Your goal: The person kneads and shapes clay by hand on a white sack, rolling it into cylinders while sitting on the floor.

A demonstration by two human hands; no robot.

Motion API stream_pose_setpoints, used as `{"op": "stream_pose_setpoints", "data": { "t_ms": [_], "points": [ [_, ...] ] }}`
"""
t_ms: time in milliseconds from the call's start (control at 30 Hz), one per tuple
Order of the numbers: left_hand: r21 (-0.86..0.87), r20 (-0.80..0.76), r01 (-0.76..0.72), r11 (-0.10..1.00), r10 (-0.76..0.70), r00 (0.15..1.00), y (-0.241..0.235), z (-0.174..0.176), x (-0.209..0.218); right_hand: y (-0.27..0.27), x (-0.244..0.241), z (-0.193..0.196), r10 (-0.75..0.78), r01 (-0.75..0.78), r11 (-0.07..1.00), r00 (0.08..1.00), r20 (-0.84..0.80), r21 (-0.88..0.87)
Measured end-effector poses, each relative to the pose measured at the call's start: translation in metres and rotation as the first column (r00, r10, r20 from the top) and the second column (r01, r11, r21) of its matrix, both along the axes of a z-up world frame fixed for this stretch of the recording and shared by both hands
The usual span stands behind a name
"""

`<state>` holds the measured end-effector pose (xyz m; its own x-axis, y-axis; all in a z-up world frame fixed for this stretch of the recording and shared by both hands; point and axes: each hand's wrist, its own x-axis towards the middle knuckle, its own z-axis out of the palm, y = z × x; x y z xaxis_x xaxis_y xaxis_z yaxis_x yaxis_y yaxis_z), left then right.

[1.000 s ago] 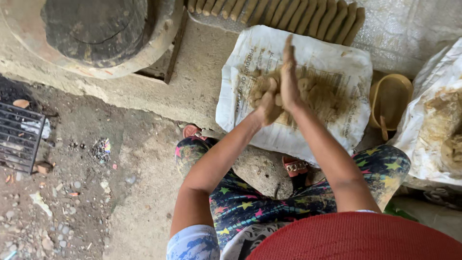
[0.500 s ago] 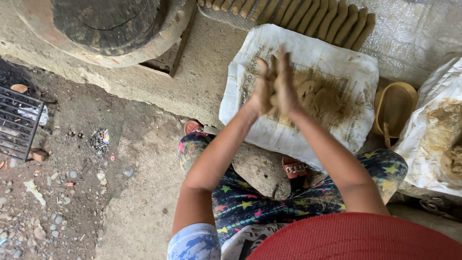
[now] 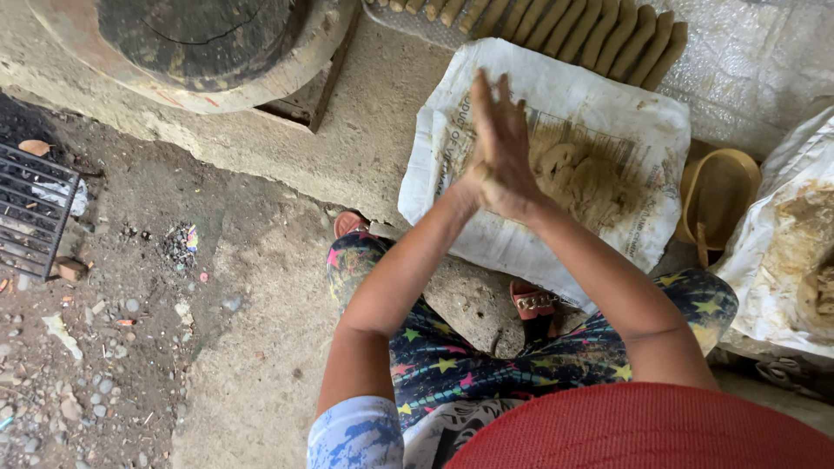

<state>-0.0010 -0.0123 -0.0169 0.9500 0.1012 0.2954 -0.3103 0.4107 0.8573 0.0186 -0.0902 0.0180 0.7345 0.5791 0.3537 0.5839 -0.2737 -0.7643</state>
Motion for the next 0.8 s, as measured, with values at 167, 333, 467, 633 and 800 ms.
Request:
{"op": "stream_pose_setpoints", "data": {
  "t_ms": [167,333,467,633,800],
  "points": [
    [-0.632,-0.364,0.229,0.740,-0.544,0.756,0.019,-0.009,0.018,-0.018,0.058,0.012,-0.188,0.375,0.896,0.805,0.563,-0.238],
    [-0.691,-0.297,0.015,0.722,-0.303,0.906,0.042,0.006,0.033,-0.030,0.037,0.028,0.044,0.010,0.966,0.979,0.200,-0.258],
    [-0.605,-0.461,-0.071,0.793,-0.276,0.844,0.056,0.013,0.041,-0.019,0.051,0.012,0.076,-0.069,0.997,0.968,0.237,-0.040],
    [-0.291,-0.530,-0.316,0.903,0.123,0.839,0.078,0.012,0.047,-0.016,0.086,-0.073,-0.319,0.191,0.916,0.881,-0.349,-0.354],
    [-0.312,-0.536,-0.305,0.900,0.098,0.839,0.073,-0.006,0.056,-0.022,0.105,-0.179,-0.225,0.163,0.916,0.965,-0.134,-0.367]
  ]
}}
